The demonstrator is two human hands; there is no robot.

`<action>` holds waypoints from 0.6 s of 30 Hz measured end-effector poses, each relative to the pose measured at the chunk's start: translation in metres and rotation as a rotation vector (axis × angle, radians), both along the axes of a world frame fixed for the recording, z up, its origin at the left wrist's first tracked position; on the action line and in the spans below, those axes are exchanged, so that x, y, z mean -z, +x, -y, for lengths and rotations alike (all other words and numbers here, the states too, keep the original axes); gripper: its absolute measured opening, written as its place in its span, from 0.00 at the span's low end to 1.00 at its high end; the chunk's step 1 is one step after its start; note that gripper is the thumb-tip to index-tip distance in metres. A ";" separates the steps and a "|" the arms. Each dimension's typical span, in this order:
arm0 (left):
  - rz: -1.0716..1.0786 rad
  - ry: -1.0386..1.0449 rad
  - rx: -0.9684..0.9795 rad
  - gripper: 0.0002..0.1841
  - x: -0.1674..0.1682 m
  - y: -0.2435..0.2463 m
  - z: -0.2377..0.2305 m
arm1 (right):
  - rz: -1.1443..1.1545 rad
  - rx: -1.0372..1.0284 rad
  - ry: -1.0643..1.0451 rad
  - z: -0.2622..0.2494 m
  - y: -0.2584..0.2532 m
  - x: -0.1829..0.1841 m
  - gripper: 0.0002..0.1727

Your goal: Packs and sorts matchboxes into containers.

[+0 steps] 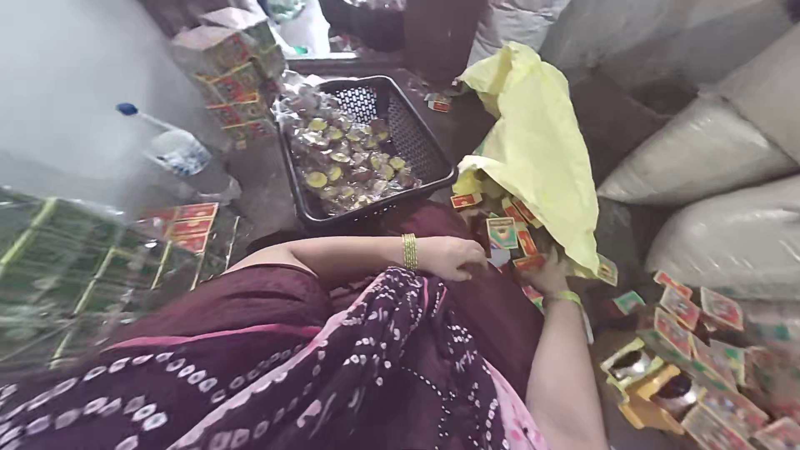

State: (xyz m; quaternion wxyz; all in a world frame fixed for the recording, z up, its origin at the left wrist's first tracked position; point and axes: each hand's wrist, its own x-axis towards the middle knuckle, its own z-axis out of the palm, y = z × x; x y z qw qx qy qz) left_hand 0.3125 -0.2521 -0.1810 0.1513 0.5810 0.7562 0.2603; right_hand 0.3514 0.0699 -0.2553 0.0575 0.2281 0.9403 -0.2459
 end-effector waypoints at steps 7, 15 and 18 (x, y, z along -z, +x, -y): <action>0.170 0.093 -0.090 0.17 0.006 -0.021 0.055 | -0.114 0.064 0.013 0.024 0.027 -0.061 0.74; 0.796 0.338 -0.229 0.41 -0.002 -0.020 0.085 | -0.409 -0.554 0.055 0.173 0.035 -0.120 0.72; 0.828 0.385 -0.366 0.46 -0.002 -0.025 0.093 | -0.474 -0.749 0.188 0.224 0.007 -0.120 0.66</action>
